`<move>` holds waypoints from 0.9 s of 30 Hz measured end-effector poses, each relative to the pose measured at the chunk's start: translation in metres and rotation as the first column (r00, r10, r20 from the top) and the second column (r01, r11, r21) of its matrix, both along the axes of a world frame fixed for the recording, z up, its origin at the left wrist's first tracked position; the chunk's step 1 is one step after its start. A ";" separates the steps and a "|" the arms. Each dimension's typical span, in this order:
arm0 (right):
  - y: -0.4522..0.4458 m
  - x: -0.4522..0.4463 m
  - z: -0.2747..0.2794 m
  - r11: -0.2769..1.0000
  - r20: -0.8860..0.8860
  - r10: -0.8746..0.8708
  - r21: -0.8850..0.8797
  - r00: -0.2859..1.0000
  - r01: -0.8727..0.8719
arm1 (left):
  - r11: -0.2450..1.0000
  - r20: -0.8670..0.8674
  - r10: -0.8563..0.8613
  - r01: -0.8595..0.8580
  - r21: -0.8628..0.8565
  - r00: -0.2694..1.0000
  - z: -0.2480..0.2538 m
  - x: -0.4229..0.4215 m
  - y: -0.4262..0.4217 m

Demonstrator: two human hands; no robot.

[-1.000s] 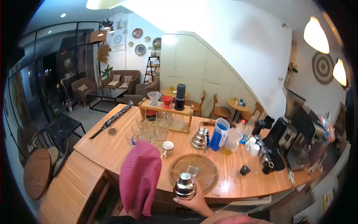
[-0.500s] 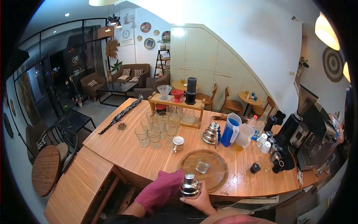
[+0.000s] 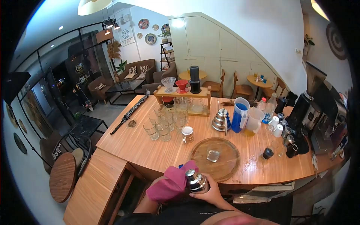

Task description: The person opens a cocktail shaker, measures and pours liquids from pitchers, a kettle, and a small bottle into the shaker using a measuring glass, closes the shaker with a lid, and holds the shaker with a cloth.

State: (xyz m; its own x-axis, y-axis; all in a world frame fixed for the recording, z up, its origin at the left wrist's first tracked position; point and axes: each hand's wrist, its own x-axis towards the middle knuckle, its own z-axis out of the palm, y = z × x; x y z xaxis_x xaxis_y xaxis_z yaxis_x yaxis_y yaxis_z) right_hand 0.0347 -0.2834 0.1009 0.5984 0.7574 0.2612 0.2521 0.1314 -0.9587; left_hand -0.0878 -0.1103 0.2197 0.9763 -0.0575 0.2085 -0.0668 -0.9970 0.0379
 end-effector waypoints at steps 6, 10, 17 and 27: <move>0.003 -0.006 -0.015 0.995 -0.106 0.063 0.084 0.992 -0.054 | 0.910 -0.030 -0.080 0.061 -0.411 0.996 -0.067 0.006 -0.026; -0.006 -0.007 -0.028 0.999 -0.074 -0.014 -0.029 0.997 0.012 | 0.707 0.004 -0.130 0.096 -0.701 0.991 -0.087 0.050 -0.041; -0.054 -0.007 -0.023 0.884 -0.155 0.192 -0.401 0.969 -0.239 | 0.169 0.094 -0.091 0.108 -0.980 0.991 -0.148 0.038 -0.042; -0.034 -0.030 -0.014 0.992 -0.496 0.084 0.123 0.864 -0.026 | -0.562 0.271 0.296 0.396 -0.726 0.916 -0.156 0.054 -0.033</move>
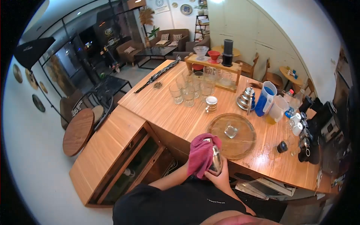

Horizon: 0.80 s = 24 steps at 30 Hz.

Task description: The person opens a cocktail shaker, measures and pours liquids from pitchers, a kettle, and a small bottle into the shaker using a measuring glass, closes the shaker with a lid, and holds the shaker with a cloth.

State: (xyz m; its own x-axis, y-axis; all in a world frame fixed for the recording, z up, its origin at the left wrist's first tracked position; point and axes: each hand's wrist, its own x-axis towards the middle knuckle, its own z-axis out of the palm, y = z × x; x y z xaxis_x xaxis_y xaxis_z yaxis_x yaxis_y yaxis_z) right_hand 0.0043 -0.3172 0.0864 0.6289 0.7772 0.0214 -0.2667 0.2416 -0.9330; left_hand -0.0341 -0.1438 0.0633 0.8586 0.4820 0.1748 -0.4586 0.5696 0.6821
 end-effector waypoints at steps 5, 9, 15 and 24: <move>0.005 0.004 0.011 0.993 0.321 -0.117 0.024 0.940 0.116 | 0.988 0.129 0.052 -0.069 0.137 0.990 0.097 -0.021 -0.037; 0.001 -0.002 0.029 0.995 0.378 -0.087 0.085 0.922 0.058 | 0.976 -0.013 0.052 -0.048 0.213 0.999 0.040 -0.031 -0.027; 0.019 0.005 0.017 0.953 0.041 0.167 0.250 0.985 -0.172 | 0.985 -0.010 -0.116 0.114 -0.129 0.993 0.027 -0.030 -0.015; 0.031 -0.001 0.015 0.896 -0.342 0.443 0.145 0.829 -0.419 | 0.843 0.212 -0.155 0.241 -0.481 0.965 0.072 -0.050 0.007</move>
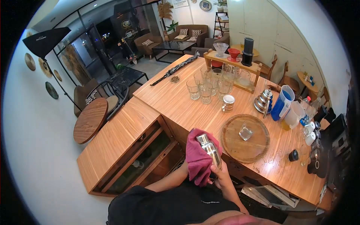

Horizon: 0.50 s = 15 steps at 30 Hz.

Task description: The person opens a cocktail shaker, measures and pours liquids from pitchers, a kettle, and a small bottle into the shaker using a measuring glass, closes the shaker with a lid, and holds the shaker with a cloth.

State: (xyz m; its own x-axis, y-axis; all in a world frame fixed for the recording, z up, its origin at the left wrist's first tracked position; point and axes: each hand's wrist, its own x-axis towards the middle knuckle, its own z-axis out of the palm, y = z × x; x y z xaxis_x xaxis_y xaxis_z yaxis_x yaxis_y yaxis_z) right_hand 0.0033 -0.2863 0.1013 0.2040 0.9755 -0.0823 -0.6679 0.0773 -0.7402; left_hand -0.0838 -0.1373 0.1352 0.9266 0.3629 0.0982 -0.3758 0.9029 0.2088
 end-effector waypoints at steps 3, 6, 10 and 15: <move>0.002 -0.008 -0.010 0.995 -0.008 -0.083 0.052 0.997 0.083 | 0.999 -0.149 -0.048 0.046 -0.016 0.988 -0.038 0.005 0.019; 0.001 -0.012 -0.022 0.978 -0.051 -0.205 0.040 0.977 0.207 | 0.999 -0.222 -0.046 0.043 -0.019 0.974 -0.037 0.017 0.023; 0.006 -0.012 -0.046 0.926 0.302 -0.375 0.071 0.876 0.372 | 0.912 -0.224 0.332 -0.251 0.324 0.916 -0.073 0.020 0.010; 0.007 -0.027 -0.037 0.861 0.541 -0.427 0.000 0.724 0.508 | 0.969 -0.176 0.002 0.041 0.245 0.984 -0.086 0.024 0.033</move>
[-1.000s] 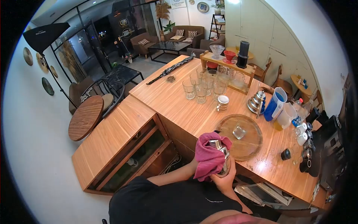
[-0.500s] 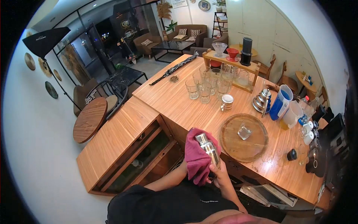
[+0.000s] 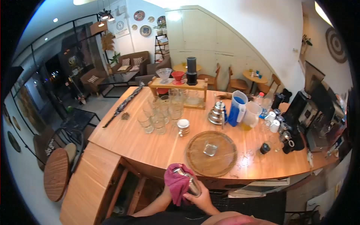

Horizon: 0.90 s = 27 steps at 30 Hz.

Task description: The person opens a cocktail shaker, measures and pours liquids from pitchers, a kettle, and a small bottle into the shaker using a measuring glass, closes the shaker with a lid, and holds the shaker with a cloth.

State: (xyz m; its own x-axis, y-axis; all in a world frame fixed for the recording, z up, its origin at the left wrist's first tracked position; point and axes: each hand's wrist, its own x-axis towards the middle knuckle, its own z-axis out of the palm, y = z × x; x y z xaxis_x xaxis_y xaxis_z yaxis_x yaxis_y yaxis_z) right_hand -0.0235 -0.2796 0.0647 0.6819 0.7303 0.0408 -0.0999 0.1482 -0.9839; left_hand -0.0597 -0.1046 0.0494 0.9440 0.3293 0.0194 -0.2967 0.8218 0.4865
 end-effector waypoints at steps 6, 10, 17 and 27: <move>-0.003 -0.013 0.008 0.967 0.356 -0.205 -0.071 0.912 0.245 | 0.995 -0.036 0.008 -0.004 0.099 0.999 0.006 0.001 0.000; -0.014 -0.030 -0.008 0.930 0.350 -0.307 -0.087 0.885 0.357 | 0.998 -0.073 -0.062 0.063 0.002 0.995 -0.012 -0.002 -0.011; -0.040 -0.051 0.019 0.942 0.449 -0.224 -0.127 0.865 0.310 | 0.884 -0.260 0.336 -0.208 0.418 0.905 0.067 -0.043 -0.062; -0.060 -0.116 0.013 0.996 0.159 -0.088 -0.014 0.983 0.091 | 0.960 -0.030 0.272 -0.270 0.071 0.962 0.027 -0.111 -0.085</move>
